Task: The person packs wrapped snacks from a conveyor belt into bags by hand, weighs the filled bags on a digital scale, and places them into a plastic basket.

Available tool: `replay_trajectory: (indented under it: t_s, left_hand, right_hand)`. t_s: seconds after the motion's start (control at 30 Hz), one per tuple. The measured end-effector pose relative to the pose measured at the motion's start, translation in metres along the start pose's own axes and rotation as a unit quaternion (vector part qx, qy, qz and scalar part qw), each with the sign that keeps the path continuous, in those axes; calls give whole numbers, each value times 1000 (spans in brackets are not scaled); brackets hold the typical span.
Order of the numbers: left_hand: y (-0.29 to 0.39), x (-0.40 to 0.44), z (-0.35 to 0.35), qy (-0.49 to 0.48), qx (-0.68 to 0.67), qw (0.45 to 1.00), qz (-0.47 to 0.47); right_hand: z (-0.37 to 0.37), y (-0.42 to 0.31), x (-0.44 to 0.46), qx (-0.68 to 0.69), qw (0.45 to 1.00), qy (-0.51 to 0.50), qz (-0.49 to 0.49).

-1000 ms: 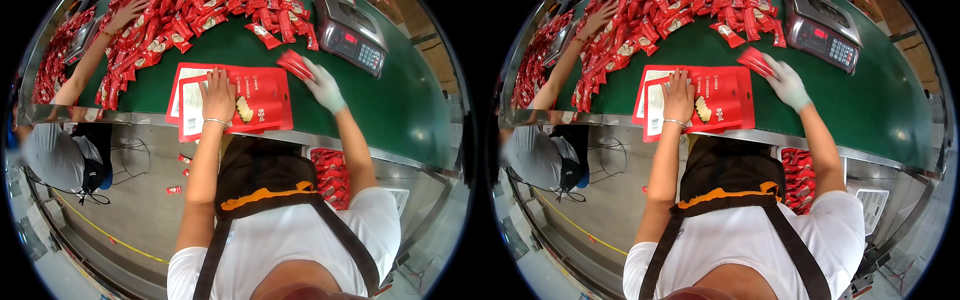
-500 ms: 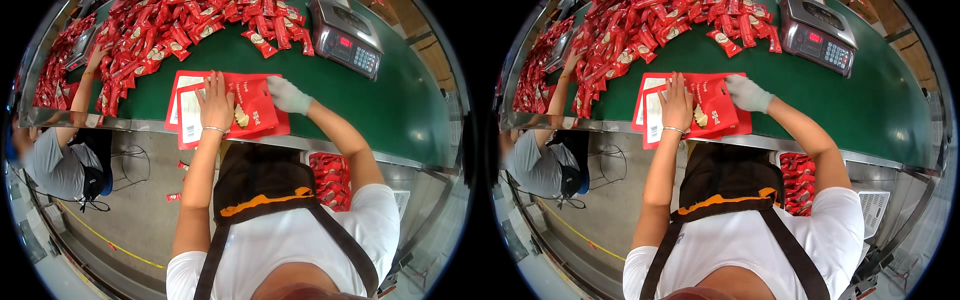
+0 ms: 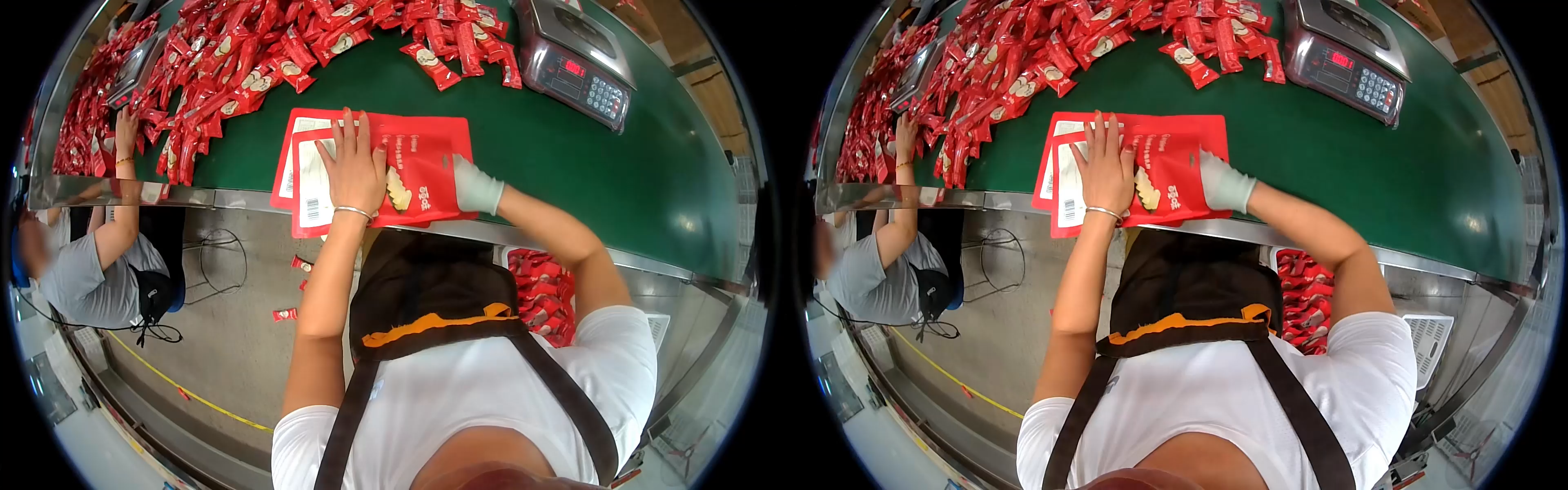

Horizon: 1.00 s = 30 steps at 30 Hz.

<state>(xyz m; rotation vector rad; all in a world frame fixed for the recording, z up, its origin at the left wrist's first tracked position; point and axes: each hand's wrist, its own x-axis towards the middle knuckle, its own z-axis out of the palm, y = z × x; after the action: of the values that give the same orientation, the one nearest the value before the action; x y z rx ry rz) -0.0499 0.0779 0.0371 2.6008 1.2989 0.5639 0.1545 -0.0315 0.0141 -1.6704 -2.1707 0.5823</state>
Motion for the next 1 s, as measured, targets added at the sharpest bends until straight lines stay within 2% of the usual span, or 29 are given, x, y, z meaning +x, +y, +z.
replay_trajectory:
  t_s: [0.03, 0.1, 0.17, 0.37, 0.47, 0.53, 0.63, 0.7, 0.77, 0.83, 0.9, 0.93, 0.97, 1.0]
  left_hand:
    - [0, 1, 1, -2, -21, 1000, -5]
    - [0, 4, 0, -21, -29, 999, -7]
    - [6, 3, -4, -74, 36, 996, 31]
    - [5, 4, 0, -6, 84, 993, 85]
    - [2, 0, -5, -44, 114, 989, 78]
    - [3, 2, -7, -138, 42, 988, 63]
    - [8, 9, -8, -90, 8, 994, 58]
    - [6, 13, -11, -83, 44, 994, 61]
    - [1, 11, -10, -129, 22, 989, 66]
    - [2, 12, -10, -125, 15, 990, 60]
    - [3, 12, -9, -144, -17, 989, 39]
    - [3, 11, -5, -121, -15, 992, 40]
    - [4, 9, -3, -124, -17, 991, 37]
    - [4, 8, -2, -116, -18, 992, 41]
  right_hand:
    - [10, -1, -4, 61, 998, 25, -5]
    - [27, 4, 4, 87, 996, 15, 12]
    - [39, 11, 21, 89, 995, -25, 31]
    - [36, 26, 45, 89, 990, -95, 53]
    - [24, 25, 39, 97, 988, -100, 61]
    - [32, 27, 48, 98, 989, -97, 60]
    - [59, 26, 56, 104, 988, -96, 69]
    - [63, 31, 60, 106, 986, -103, 74]
    - [43, 37, 58, 111, 982, -133, 79]
    - [-26, 25, 56, 105, 972, -179, 113]
    - [-95, 23, 58, 48, 986, -93, 133]
    - [-96, 63, 66, -213, 971, 41, -102]
    - [-113, 67, 78, -151, 973, 146, 93]
    - [-118, 78, 94, -133, 935, 284, 167]
